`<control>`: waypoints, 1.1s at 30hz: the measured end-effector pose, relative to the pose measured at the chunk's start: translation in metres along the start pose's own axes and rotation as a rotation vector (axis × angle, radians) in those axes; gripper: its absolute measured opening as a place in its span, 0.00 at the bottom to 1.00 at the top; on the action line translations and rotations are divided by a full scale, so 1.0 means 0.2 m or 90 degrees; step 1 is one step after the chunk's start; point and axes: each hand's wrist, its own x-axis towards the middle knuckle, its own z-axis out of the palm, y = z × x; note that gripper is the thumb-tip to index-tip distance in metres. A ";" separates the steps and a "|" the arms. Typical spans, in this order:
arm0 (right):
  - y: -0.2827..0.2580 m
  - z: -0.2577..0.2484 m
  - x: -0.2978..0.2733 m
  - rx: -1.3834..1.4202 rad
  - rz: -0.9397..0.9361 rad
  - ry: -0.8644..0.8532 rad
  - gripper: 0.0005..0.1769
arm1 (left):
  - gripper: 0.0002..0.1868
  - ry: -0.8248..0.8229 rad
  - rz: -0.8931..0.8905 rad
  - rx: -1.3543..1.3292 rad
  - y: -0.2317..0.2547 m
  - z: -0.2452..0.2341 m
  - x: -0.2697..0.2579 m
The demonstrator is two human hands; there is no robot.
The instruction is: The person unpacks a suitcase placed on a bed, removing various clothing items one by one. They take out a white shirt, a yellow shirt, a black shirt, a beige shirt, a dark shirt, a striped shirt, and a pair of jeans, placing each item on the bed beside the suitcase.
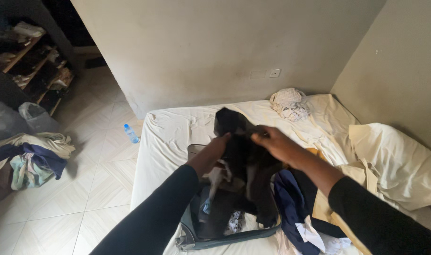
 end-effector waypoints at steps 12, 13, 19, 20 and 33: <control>0.06 -0.04 -0.14 0.193 -0.046 -0.020 0.28 | 0.21 0.004 0.206 -0.097 0.22 0.15 -0.12; 0.13 -0.07 -0.12 0.170 -0.081 0.052 0.33 | 0.21 -0.060 0.209 -0.128 0.26 0.19 -0.14; 0.93 0.04 -0.07 0.021 -0.078 -0.060 0.26 | 0.21 -0.345 0.064 -0.383 0.47 0.36 -0.26; 1.08 0.09 -0.09 0.126 0.020 -0.071 0.27 | 0.21 -0.375 0.063 -0.436 0.49 0.39 -0.23; 1.10 0.00 -0.44 0.755 0.345 0.170 0.21 | 0.24 -0.313 0.136 -0.647 0.23 0.58 0.17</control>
